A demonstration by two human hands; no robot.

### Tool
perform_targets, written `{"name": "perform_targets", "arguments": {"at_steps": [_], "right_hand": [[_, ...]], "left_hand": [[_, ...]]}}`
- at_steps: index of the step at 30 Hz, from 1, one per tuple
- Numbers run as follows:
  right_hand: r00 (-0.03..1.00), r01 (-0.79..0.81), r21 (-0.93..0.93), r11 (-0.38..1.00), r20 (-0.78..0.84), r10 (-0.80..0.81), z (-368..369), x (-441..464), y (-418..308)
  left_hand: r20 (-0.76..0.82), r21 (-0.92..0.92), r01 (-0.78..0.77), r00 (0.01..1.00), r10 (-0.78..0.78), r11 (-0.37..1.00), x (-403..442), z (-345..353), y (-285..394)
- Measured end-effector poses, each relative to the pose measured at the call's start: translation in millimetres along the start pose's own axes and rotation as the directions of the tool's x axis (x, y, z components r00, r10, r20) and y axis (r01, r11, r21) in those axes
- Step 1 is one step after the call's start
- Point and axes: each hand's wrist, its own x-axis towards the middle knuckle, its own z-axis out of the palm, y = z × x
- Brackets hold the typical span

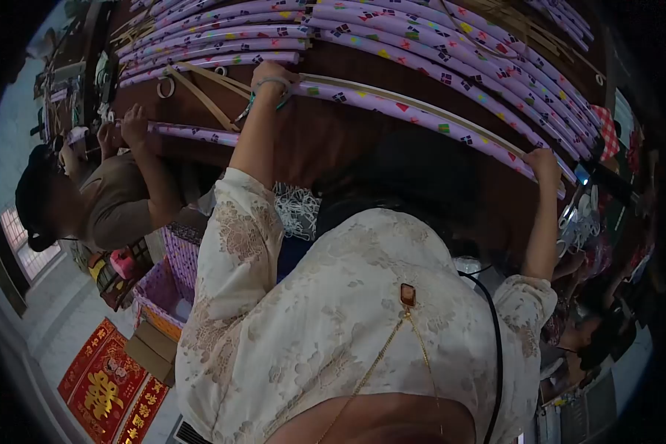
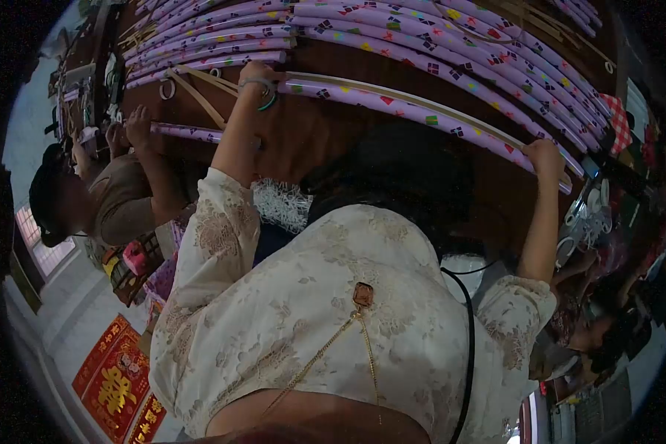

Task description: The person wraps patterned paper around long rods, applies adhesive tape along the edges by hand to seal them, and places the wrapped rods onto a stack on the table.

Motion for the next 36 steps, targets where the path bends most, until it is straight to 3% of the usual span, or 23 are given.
{"name": "perform_targets", "arguments": {"at_steps": [2, 6, 8, 9, 11, 12, 13, 14, 16, 17, 18, 19, 20, 22, 23, 24, 26, 27, 29, 30, 32, 34, 36], "right_hand": [[0.999, -0.034, 0.006, 0.999, 0.007, 0.034, 3.7, 3.2, 2.0], [0.998, -0.043, 0.048, 0.998, 0.041, 0.041, 4.9, 4.8, 4.4], [1.000, -0.004, 0.016, 1.000, -0.016, 0.004, 7.8, 6.5, 7.8], [1.000, -0.008, 0.020, 1.000, -0.017, 0.008, 7.7, 6.0, 8.3], [0.999, 0.000, 0.029, 1.000, -0.042, 0.001, 7.5, 3.8, 7.2], [0.999, -0.003, 0.032, 0.999, -0.044, 0.004, 8.8, 4.5, 8.2], [0.998, -0.002, 0.023, 1.000, -0.056, 0.003, 11.6, 6.5, 10.0], [0.998, 0.000, 0.013, 1.000, -0.068, 0.001, 13.5, 8.0, 10.6], [0.999, -0.016, 0.023, 1.000, -0.033, 0.017, 8.5, 7.5, 6.7], [0.999, -0.034, 0.030, 0.999, 0.001, 0.034, 6.0, 6.4, 4.2], [0.999, -0.038, 0.032, 0.999, 0.002, 0.038, 5.7, 6.0, 3.3], [0.999, -0.036, 0.001, 0.999, 0.010, 0.036, 5.4, 7.2, 2.8], [0.999, -0.034, -0.031, 0.999, 0.015, 0.035, 5.1, 8.9, 1.9], [0.999, -0.041, -0.062, 0.997, 0.007, 0.042, 4.2, 10.0, -3.2], [0.999, -0.049, -0.096, 0.994, 0.003, 0.050, 2.8, 10.6, -3.5], [0.999, -0.004, 0.000, 1.000, 0.054, 0.004, 3.4, 13.6, 3.5], [0.998, -0.036, -0.033, 0.999, -0.050, 0.034, 8.5, 12.9, 3.1], [0.999, -0.041, -0.056, 0.998, -0.002, 0.041, 4.6, 12.0, -0.3], [0.998, -0.048, -0.078, 0.996, 0.038, 0.051, 2.8, 14.7, -4.8], [0.998, -0.049, -0.080, 0.996, 0.031, 0.052, 3.5, 15.7, -8.8], [0.997, -0.077, -0.064, 0.995, -0.002, 0.077, 1.6, 13.3, -12.8], [0.998, -0.061, -0.025, 0.998, -0.011, 0.061, 4.2, 11.4, -9.8], [0.999, -0.041, 0.018, 0.999, -0.024, 0.041, 5.3, 7.5, -10.1]], "left_hand": [[-0.125, 0.148, -0.031, 0.991, 0.050, 0.989, 30.8, 16.2, -12.2], [-0.055, 0.101, 0.035, 0.998, -0.029, 0.994, 39.4, 8.5, -12.6], [0.328, 0.043, -0.128, 0.939, 0.107, 0.991, 56.0, -12.1, -11.4], [0.503, -0.005, -0.197, 0.847, 0.172, 0.980, 66.0, -24.0, -11.0], [0.779, -0.134, -0.294, 0.559, 0.284, 0.946, 82.1, -42.5, -10.5], [0.443, 0.232, -0.449, 0.838, 0.317, 0.863, 56.6, -18.9, -10.5], [0.023, 0.575, -0.249, 0.957, 0.289, 0.779, 27.6, 3.5, -9.3], [0.023, 0.577, -0.249, 0.957, 0.289, 0.778, 8.0, 2.0, -11.9], [-0.197, 0.014, -0.078, 0.977, 0.079, 0.997, -17.0, -10.4, -7.9], [-0.197, 0.017, -0.080, 0.977, 0.082, 0.997, -22.3, -3.3, -8.7], [-0.586, -0.061, -0.268, 0.789, 0.183, 0.961, -25.5, 10.3, -8.8], [-0.873, -0.054, -0.462, 0.452, 0.183, 0.885, -33.7, 22.8, -4.9], [-0.926, 0.100, -0.594, 0.238, 0.293, 0.798, -68.2, 24.4, 17.5], [-0.803, -0.025, -0.847, 0.334, 0.494, 0.532, -111.9, 56.8, 58.8], [-0.739, -0.015, -0.930, 0.257, 0.622, 0.367, -125.6, 77.0, 81.3], [-0.596, -0.066, -0.945, 0.294, 0.747, 0.320, -148.3, 89.7, 105.3], [-0.510, -0.114, -0.975, 0.221, 0.831, 0.190, -165.8, 126.6, 149.5], [-0.509, -0.130, -0.979, 0.200, 0.837, 0.155, -166.6, 138.8, 165.7], [-0.309, 0.058, -0.980, 0.166, 0.936, 0.193, -163.6, 157.9, 199.3], [-0.308, 0.046, -0.984, 0.147, 0.940, 0.170, -162.7, 159.6, 210.5], [-0.223, 0.014, -0.901, 0.420, 0.880, 0.433, -163.5, 160.1, 226.8], [-0.202, 0.042, -0.888, 0.440, 0.875, 0.457, -167.3, 151.5, 238.0], [-0.003, 0.219, -0.844, 0.501, 0.866, 0.489, -169.6, 144.6, 249.1]]}}
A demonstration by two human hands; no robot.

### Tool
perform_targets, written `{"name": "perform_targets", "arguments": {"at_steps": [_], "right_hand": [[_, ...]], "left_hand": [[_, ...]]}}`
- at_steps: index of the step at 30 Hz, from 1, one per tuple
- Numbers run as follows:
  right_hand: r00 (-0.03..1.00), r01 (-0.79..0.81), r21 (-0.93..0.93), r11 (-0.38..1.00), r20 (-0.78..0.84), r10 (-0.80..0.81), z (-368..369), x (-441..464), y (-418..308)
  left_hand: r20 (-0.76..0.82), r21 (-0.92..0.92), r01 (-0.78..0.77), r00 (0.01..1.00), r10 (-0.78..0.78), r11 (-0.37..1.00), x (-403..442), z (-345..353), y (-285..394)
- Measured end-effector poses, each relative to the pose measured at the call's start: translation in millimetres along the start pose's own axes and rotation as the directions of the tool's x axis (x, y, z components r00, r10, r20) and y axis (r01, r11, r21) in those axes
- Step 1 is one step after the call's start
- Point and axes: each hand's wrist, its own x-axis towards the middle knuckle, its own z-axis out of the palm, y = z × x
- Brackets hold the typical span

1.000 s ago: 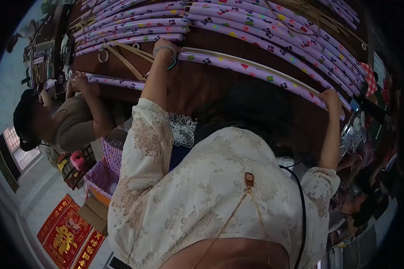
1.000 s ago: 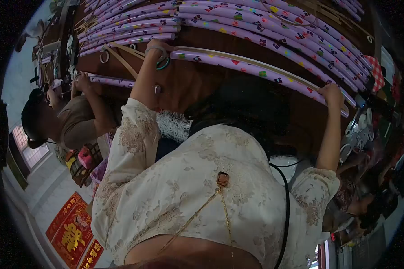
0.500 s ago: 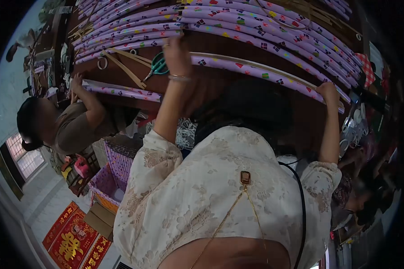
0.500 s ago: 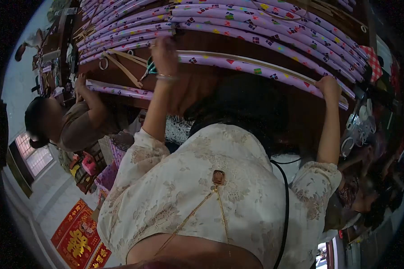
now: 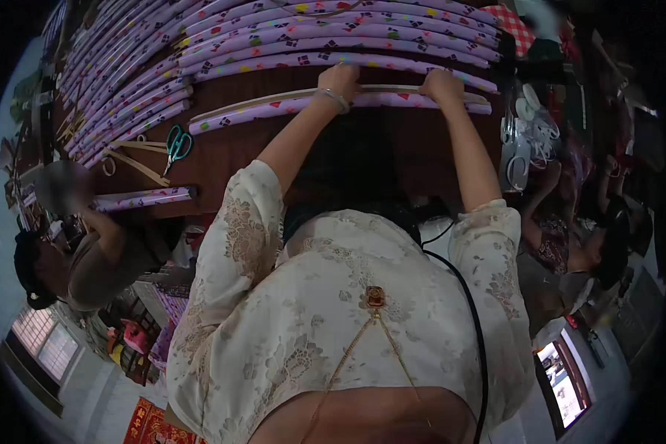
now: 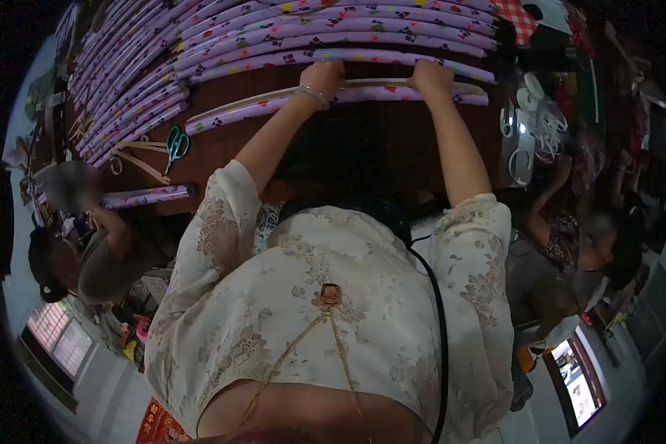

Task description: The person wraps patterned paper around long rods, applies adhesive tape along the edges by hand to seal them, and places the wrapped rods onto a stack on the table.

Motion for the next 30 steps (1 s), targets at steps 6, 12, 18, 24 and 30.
{"name": "perform_targets", "arguments": {"at_steps": [6, 12, 18, 24, 30], "right_hand": [[0.999, 0.027, 0.053, 0.998, -0.021, -0.026, 11.6, 2.2, 3.2], [0.965, 0.249, 0.254, 0.935, -0.151, -0.216, 22.6, -5.2, 29.7], [0.872, 0.459, 0.252, 0.852, -0.310, -0.379, 29.9, -16.6, 42.3], [0.676, 0.569, 0.185, 0.801, -0.659, -0.328, 41.7, -25.4, 58.7], [0.637, 0.562, 0.108, 0.820, -0.689, -0.346, 39.0, -27.3, 117.5]], "left_hand": [[-0.070, -0.099, 0.096, 0.992, -0.103, 0.990, 11.2, 23.2, -14.5], [-0.066, -0.078, 0.243, 0.966, -0.248, 0.967, 2.9, 15.9, -4.1], [-0.072, -0.068, 0.260, 0.962, -0.264, 0.963, -0.1, 16.6, -3.5], [-0.067, -0.080, 0.259, 0.962, -0.265, 0.963, -2.7, 10.8, 2.3], [-0.080, -0.071, 0.230, 0.969, -0.235, 0.971, -2.1, 16.4, -4.2]]}}
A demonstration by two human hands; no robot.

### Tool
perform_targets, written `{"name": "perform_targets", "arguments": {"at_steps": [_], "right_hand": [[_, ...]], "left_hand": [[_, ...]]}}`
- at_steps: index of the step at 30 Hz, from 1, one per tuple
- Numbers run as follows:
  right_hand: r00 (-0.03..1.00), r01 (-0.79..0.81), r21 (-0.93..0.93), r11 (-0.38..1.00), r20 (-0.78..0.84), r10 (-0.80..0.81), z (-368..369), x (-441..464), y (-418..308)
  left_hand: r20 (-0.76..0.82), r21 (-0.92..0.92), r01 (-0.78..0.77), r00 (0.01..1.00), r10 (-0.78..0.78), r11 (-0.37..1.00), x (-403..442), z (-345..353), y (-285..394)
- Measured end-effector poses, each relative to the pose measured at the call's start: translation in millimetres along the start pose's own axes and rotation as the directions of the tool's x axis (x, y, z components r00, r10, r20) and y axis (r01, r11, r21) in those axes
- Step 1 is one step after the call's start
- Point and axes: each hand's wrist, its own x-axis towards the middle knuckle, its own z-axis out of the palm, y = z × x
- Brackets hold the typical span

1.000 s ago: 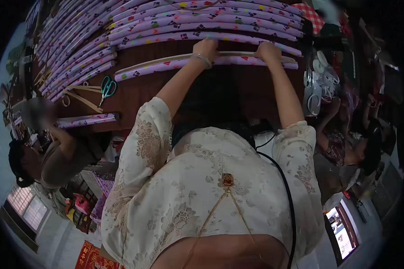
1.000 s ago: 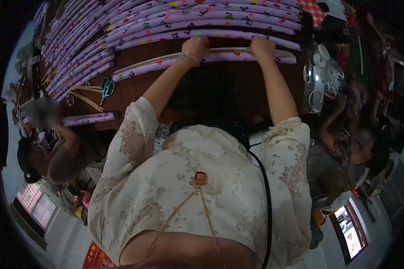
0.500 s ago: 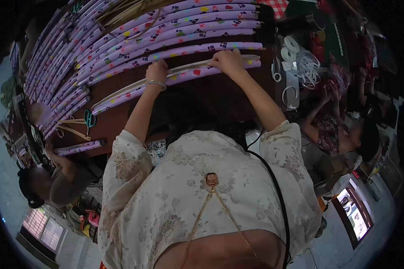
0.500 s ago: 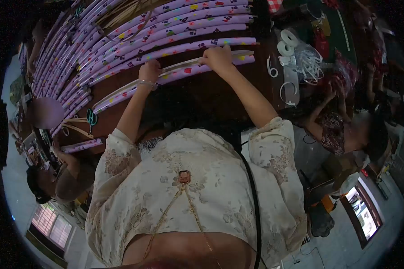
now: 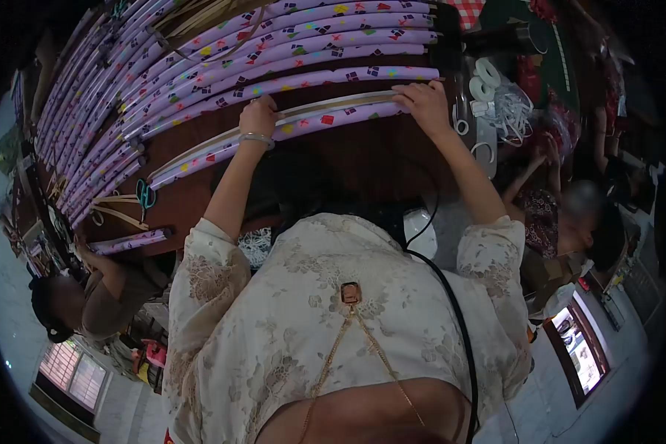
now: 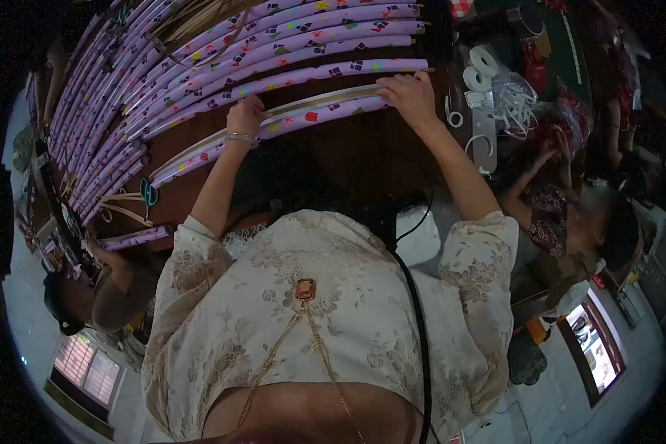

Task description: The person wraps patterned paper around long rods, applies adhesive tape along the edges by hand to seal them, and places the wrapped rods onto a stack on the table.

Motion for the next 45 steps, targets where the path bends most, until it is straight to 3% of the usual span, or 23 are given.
{"name": "perform_targets", "arguments": {"at_steps": [2, 4, 8, 10, 17, 19, 25, 35, 41, 45], "right_hand": [[1.000, -0.028, 0.019, 0.999, 0.006, 0.028, -4.2, -4.6, 16.7], [0.986, -0.112, -0.024, 0.993, 0.119, 0.114, -10.4, -5.8, 25.4], [0.995, -0.082, -0.095, 0.992, 0.051, 0.087, -7.9, -7.6, 25.7], [0.984, -0.114, -0.257, 0.960, 0.101, 0.144, -15.3, -4.3, 20.4], [0.984, -0.154, -0.238, 0.959, 0.054, 0.171, -9.7, -14.1, 37.6], [0.971, -0.207, -0.251, 0.945, 0.063, 0.230, -8.9, -15.1, 38.3], [0.920, -0.336, -0.250, 0.908, 0.118, 0.373, -7.7, -12.2, 38.1], [0.883, -0.426, -0.230, 0.875, 0.102, 0.457, -0.1, -9.5, 36.9], [0.827, -0.528, -0.239, 0.815, 0.077, 0.558, 0.2, -5.5, 32.8], [0.704, -0.674, -0.189, 0.714, 0.130, 0.698, -9.9, -4.1, 34.4]], "left_hand": [[-0.003, -0.005, -0.014, 1.000, 0.014, 1.000, 0.2, -0.2, 1.4], [0.008, -0.032, -0.012, 1.000, 0.012, 0.999, -1.0, -0.9, 0.2], [-0.005, -0.001, -0.015, 1.000, 0.015, 1.000, 0.1, 1.5, -0.6], [0.015, -0.064, 0.002, 1.000, -0.001, 0.998, 0.0, 1.1, -2.7], [0.022, -0.036, 0.010, 1.000, -0.009, 0.999, 2.0, 4.1, -4.3], [-0.050, -0.023, -0.079, 0.996, 0.078, 0.997, 3.5, 9.1, -9.8], [-0.036, -0.014, -0.049, 0.998, 0.048, 0.999, 2.6, 7.8, -9.1], [0.000, -0.061, -0.013, 1.000, 0.013, 0.998, 0.2, 2.8, -4.0], [0.022, -0.086, 0.017, 1.000, -0.015, 0.996, -0.2, -0.6, -0.7], [0.017, -0.060, 0.010, 1.000, -0.009, 0.998, 1.6, -0.7, -1.0]]}}
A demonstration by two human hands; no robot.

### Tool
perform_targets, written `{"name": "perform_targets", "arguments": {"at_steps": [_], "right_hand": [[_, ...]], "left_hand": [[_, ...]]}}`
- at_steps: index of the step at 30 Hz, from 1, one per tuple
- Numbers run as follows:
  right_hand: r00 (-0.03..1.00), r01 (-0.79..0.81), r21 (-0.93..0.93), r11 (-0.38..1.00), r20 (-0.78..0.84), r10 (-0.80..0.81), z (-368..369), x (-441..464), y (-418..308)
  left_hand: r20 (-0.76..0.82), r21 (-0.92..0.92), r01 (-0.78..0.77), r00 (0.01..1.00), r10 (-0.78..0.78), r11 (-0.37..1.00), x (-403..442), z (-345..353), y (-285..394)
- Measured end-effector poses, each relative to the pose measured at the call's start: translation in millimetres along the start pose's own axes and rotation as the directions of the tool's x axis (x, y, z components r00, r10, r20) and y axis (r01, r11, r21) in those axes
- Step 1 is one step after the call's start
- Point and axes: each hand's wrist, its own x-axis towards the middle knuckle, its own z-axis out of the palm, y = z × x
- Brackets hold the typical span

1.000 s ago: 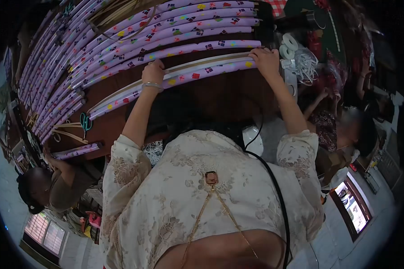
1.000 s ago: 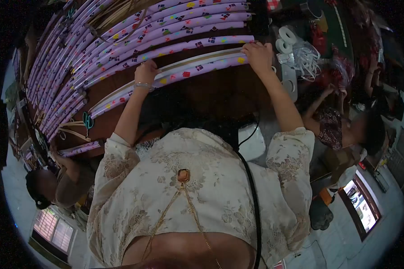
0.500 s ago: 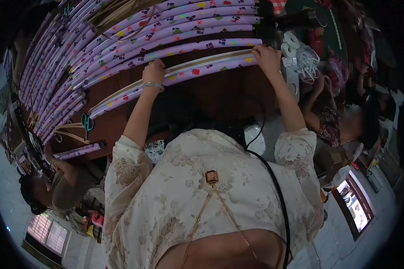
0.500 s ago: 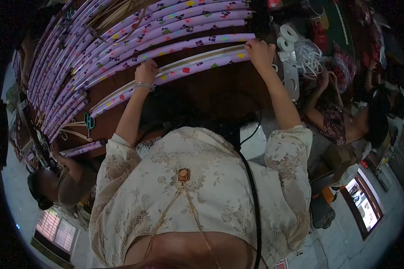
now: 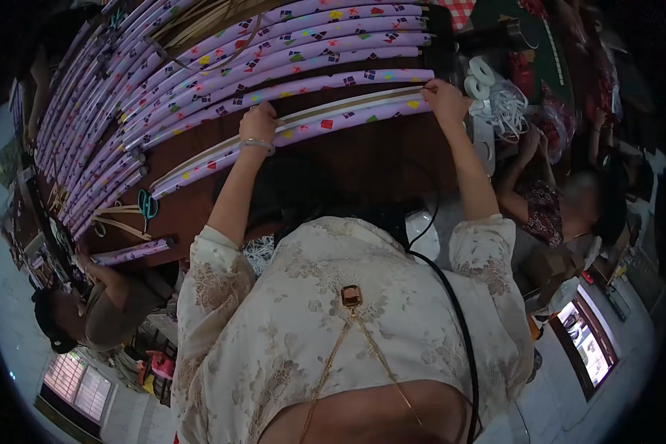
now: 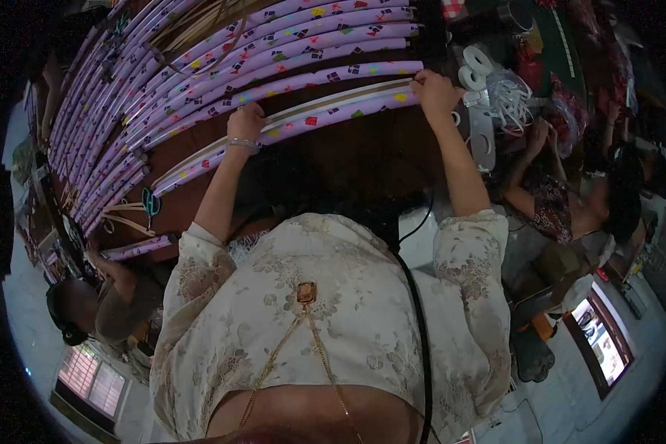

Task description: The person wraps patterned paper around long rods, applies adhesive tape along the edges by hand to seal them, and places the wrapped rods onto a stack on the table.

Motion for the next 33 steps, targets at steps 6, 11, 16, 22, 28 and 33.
{"name": "perform_targets", "arguments": {"at_steps": [6, 11, 16, 22, 28, 33], "right_hand": [[0.986, -0.167, 0.399, 0.902, 0.079, 0.147, 29.3, 21.8, 35.8], [0.972, -0.215, 0.344, 0.914, -0.014, 0.234, 22.9, 11.9, 28.2], [0.831, 0.509, 0.172, 0.843, -0.355, -0.429, -7.4, -51.6, -32.0], [0.722, 0.692, 0.043, 0.721, -0.064, -0.689, 23.1, -65.3, -66.7], [0.793, 0.609, -0.046, 0.792, 0.041, -0.608, 25.1, -64.1, -78.0], [0.803, 0.595, 0.046, 0.803, 0.018, -0.596, 28.1, -64.2, -75.9]], "left_hand": [[0.020, 0.050, 0.054, 0.998, -0.055, 0.997, 3.2, -2.8, 5.8], [0.034, 0.088, 0.012, 0.999, -0.015, 0.996, 0.1, -8.2, 11.2], [-0.013, 0.102, 0.029, 1.000, -0.028, 0.994, -2.0, -4.1, 10.8], [-0.244, 0.186, 0.074, 0.970, -0.027, 0.980, -13.4, -10.6, 20.0], [-0.026, -0.044, 0.036, 0.999, -0.037, 0.998, -8.2, -18.3, 0.7], [-0.247, -0.304, -0.395, 0.912, 0.329, 0.867, -25.6, -36.6, -62.5]]}}
